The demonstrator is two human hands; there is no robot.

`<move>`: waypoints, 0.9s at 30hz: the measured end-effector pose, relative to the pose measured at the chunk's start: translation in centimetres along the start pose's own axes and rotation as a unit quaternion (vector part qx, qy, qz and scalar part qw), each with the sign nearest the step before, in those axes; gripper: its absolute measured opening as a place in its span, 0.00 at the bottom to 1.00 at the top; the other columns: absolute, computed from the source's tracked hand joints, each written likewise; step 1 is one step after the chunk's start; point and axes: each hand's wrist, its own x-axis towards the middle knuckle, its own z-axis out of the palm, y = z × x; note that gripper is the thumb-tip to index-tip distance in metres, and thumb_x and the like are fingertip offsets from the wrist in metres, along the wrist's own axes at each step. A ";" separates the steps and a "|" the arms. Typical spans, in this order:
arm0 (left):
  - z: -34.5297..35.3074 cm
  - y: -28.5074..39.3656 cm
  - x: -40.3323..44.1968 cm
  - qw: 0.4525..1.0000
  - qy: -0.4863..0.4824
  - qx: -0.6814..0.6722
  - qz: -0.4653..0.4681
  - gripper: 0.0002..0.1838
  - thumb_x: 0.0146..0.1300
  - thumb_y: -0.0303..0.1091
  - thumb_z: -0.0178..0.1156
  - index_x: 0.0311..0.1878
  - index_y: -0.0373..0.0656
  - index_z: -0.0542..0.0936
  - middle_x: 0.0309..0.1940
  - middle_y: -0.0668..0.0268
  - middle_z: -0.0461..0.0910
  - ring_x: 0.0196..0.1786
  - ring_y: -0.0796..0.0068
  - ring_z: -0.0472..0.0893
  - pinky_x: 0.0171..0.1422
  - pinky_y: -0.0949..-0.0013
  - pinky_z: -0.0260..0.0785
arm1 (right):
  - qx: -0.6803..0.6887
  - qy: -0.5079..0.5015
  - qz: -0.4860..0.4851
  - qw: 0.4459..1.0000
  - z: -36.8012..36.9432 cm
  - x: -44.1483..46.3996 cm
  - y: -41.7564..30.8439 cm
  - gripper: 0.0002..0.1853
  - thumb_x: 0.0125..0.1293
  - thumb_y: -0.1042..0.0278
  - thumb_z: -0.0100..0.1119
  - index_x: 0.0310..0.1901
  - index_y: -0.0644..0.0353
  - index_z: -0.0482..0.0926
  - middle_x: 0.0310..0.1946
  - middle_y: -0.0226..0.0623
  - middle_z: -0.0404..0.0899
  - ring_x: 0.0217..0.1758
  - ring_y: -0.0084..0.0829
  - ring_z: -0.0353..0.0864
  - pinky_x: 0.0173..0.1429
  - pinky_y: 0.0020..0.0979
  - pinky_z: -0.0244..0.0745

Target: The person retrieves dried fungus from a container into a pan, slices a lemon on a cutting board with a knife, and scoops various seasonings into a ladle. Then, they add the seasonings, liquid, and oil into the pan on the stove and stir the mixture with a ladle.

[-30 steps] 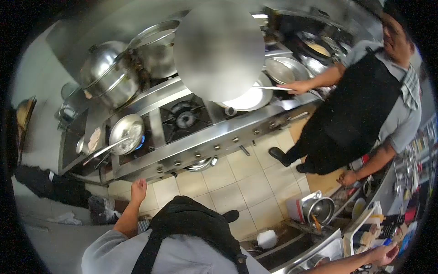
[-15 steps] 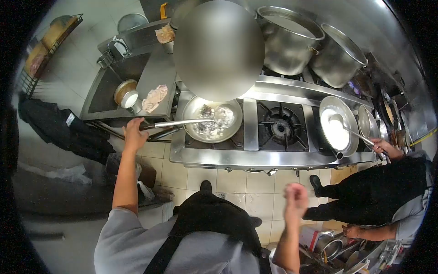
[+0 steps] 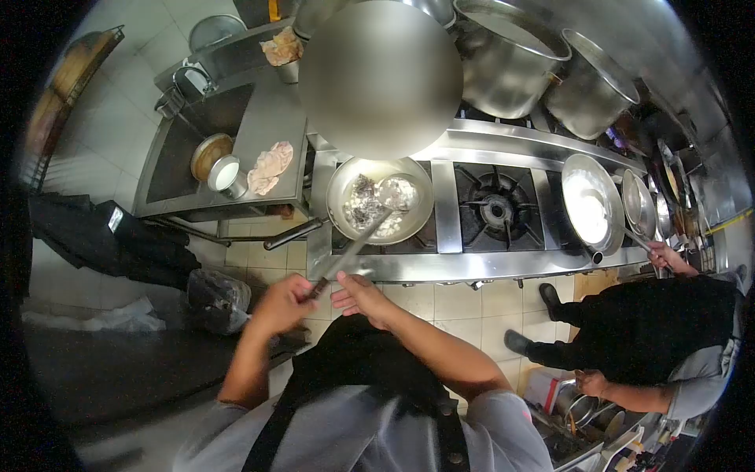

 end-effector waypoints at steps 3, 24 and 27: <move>5.3 1.2 -1.8 0.988 -0.045 -0.055 0.140 0.14 0.56 0.32 0.71 0.42 0.40 0.77 0.28 0.71 0.77 0.29 0.83 0.72 0.33 0.75 0.66 | 0.273 -0.061 0.017 0.960 0.2 -2.0 -0.1 0.21 0.69 0.49 0.54 0.52 0.58 0.70 0.37 0.39 0.78 0.41 0.41 0.81 0.49 0.40 0.77; -6.4 -11.3 17.6 0.901 0.155 0.403 0.034 0.18 0.49 0.44 0.68 0.44 0.48 0.82 0.38 0.56 0.84 0.45 0.55 0.83 0.52 0.53 0.73 | -0.540 0.303 -0.118 0.776 -10.1 -8.8 0.1 0.13 0.64 0.64 0.54 0.42 0.67 0.71 0.30 0.58 0.79 0.36 0.59 0.79 0.42 0.50 0.74; -6.4 -12.1 18.0 0.881 0.174 0.432 0.085 0.18 0.48 0.44 0.71 0.41 0.47 0.84 0.29 0.56 0.83 0.36 0.54 0.83 0.45 0.55 0.75 | -0.449 0.287 -0.113 0.838 -10.0 -8.4 0.6 0.12 0.65 0.65 0.54 0.42 0.67 0.72 0.24 0.49 0.77 0.24 0.47 0.79 0.30 0.43 0.74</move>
